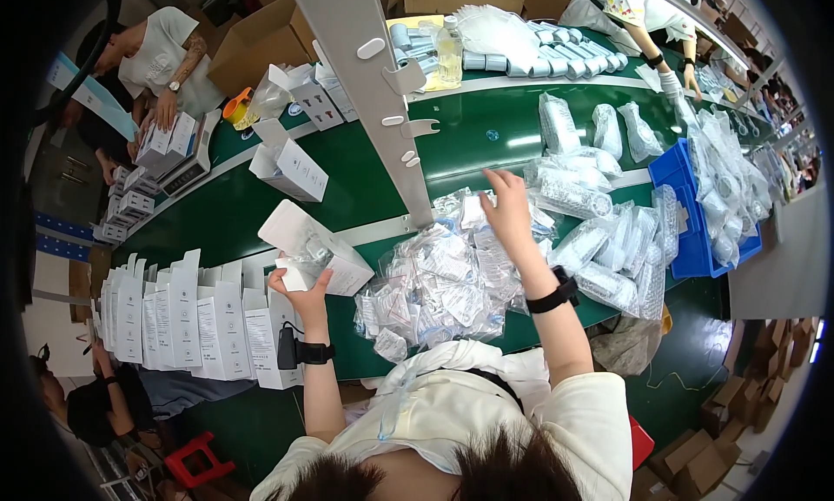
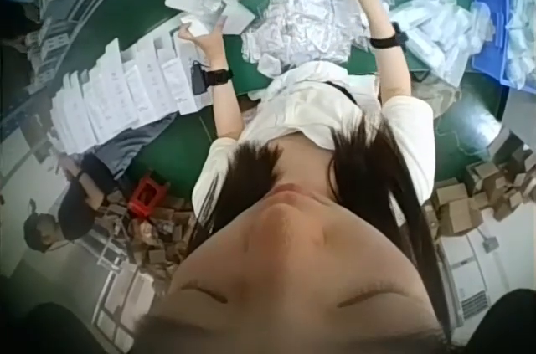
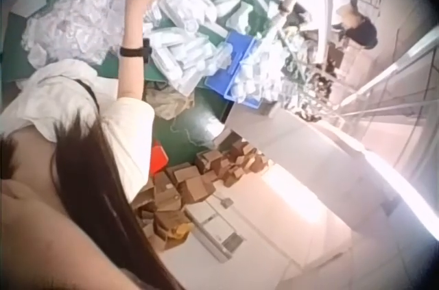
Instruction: The person repeatedly picks up a white box, inserts a bubble-wrapped device and a small component bag into it, and sets the box aside on the green assembly line.
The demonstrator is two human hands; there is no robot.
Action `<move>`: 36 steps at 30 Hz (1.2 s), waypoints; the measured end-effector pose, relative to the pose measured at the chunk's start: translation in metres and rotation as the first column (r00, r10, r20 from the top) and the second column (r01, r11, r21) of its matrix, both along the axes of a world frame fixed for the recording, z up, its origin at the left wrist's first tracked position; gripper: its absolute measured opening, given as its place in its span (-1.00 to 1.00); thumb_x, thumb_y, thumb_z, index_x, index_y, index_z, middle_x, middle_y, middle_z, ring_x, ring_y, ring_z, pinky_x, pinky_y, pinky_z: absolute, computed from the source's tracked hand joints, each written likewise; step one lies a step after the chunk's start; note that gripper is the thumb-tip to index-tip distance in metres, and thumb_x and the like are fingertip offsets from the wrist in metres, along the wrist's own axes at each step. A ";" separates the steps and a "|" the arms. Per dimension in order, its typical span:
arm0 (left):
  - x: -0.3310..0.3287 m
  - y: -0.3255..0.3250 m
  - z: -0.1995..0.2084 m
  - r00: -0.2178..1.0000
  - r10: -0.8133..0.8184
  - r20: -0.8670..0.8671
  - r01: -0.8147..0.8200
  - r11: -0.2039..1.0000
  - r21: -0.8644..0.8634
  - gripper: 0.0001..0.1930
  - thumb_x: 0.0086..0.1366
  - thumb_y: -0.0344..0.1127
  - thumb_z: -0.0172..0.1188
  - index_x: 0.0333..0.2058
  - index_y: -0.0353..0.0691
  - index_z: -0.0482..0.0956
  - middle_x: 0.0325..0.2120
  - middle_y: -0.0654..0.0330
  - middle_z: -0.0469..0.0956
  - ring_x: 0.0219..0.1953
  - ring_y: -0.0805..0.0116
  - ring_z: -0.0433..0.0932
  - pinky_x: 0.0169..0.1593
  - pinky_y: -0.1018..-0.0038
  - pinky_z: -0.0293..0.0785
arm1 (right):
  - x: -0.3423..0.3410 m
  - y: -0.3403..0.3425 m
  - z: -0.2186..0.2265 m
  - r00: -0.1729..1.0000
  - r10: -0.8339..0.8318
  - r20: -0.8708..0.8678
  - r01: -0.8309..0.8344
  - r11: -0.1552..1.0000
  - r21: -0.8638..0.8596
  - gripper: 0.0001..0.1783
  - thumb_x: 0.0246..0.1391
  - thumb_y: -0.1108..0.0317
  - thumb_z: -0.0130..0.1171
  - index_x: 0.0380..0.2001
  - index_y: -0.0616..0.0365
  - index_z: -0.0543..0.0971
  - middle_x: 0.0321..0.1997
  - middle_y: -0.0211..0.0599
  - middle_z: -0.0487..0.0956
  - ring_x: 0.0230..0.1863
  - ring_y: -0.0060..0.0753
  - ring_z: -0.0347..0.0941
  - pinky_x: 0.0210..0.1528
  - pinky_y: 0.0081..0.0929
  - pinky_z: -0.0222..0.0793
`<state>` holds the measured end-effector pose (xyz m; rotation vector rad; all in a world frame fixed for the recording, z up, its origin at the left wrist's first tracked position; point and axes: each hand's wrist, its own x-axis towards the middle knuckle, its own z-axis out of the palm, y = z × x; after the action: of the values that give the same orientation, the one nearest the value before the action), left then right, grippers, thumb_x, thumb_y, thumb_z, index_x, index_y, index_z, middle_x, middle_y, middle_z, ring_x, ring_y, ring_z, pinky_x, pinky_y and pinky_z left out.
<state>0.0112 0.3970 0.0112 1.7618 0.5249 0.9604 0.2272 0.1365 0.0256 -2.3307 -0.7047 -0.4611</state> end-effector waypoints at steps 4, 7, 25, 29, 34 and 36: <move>-0.007 0.007 -0.007 0.997 -0.002 -0.072 0.001 1.000 -0.023 -0.31 -0.19 -0.43 0.37 -0.12 -0.17 0.10 -0.03 0.08 0.16 0.01 0.24 0.18 0.04 0.36 0.14 | 0.030 -0.053 -0.062 0.856 -0.239 -0.458 -0.063 0.832 -0.551 -0.66 -0.30 0.44 0.23 -0.33 0.24 0.48 -0.22 -0.14 0.45 -0.22 -0.12 0.36 -0.18 -0.30 0.31; -0.015 0.008 0.006 0.987 0.021 -0.158 -0.007 0.996 0.089 -0.40 -0.17 -0.43 0.35 -0.15 -0.20 0.20 -0.01 0.07 0.20 -0.04 0.26 0.23 0.01 0.38 0.17 | 0.031 -0.058 -0.070 0.808 -0.059 -0.587 -0.207 0.903 -0.376 -0.75 -0.34 0.44 0.27 -0.48 0.29 0.49 -0.29 -0.15 0.46 -0.29 -0.10 0.37 -0.22 -0.31 0.31; -0.006 0.032 0.035 0.945 0.032 -0.324 -0.024 0.999 0.028 -0.90 -0.03 -0.57 0.19 -0.50 -0.46 0.48 -0.51 0.14 0.53 -0.52 0.49 0.44 -0.42 0.63 0.37 | -0.078 0.100 0.120 0.471 0.881 -0.047 -0.843 0.466 0.269 -0.71 -0.21 0.60 0.12 -0.30 0.18 0.50 -0.44 -0.28 0.50 -0.43 -0.32 0.45 -0.38 -0.46 0.36; -0.001 0.035 0.038 0.967 -0.042 -0.250 0.010 0.992 -0.128 -0.92 -0.01 -0.57 0.18 -0.51 -0.49 0.48 -0.48 0.13 0.55 -0.47 0.47 0.49 -0.35 0.62 0.41 | -0.083 0.166 0.085 0.241 0.968 -0.064 -0.968 0.235 -0.090 -0.70 -0.36 0.54 0.12 -0.38 0.14 0.52 -0.52 -0.34 0.45 -0.32 -0.30 0.41 -0.27 -0.42 0.33; -0.015 0.045 0.036 0.932 0.008 -0.363 -0.068 0.986 -0.153 -0.85 -0.02 -0.58 0.18 -0.41 -0.46 0.49 -0.42 0.10 0.55 -0.37 0.41 0.52 -0.22 0.57 0.41 | -0.093 0.204 0.044 0.105 0.994 -0.035 -0.902 0.081 -0.424 -0.59 -0.38 0.48 0.15 -0.28 0.06 0.49 -0.39 -0.41 0.43 -0.10 -0.31 0.27 -0.06 -0.33 0.21; -0.027 0.042 0.041 0.968 0.028 -0.249 -0.064 0.988 -0.138 -0.74 -0.04 -0.56 0.20 -0.29 -0.43 0.46 -0.26 0.05 0.49 -0.26 0.34 0.49 -0.17 0.53 0.39 | -0.094 0.204 0.037 0.138 0.981 -0.139 -0.856 0.048 -0.515 -0.49 -0.40 0.42 0.19 -0.18 0.01 0.48 -0.24 -0.40 0.43 0.01 -0.26 0.18 0.03 -0.30 0.14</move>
<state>-0.0153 0.4395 0.0526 1.7518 0.7784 0.7183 0.1335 0.3401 0.0623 -1.5414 -2.5216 0.1158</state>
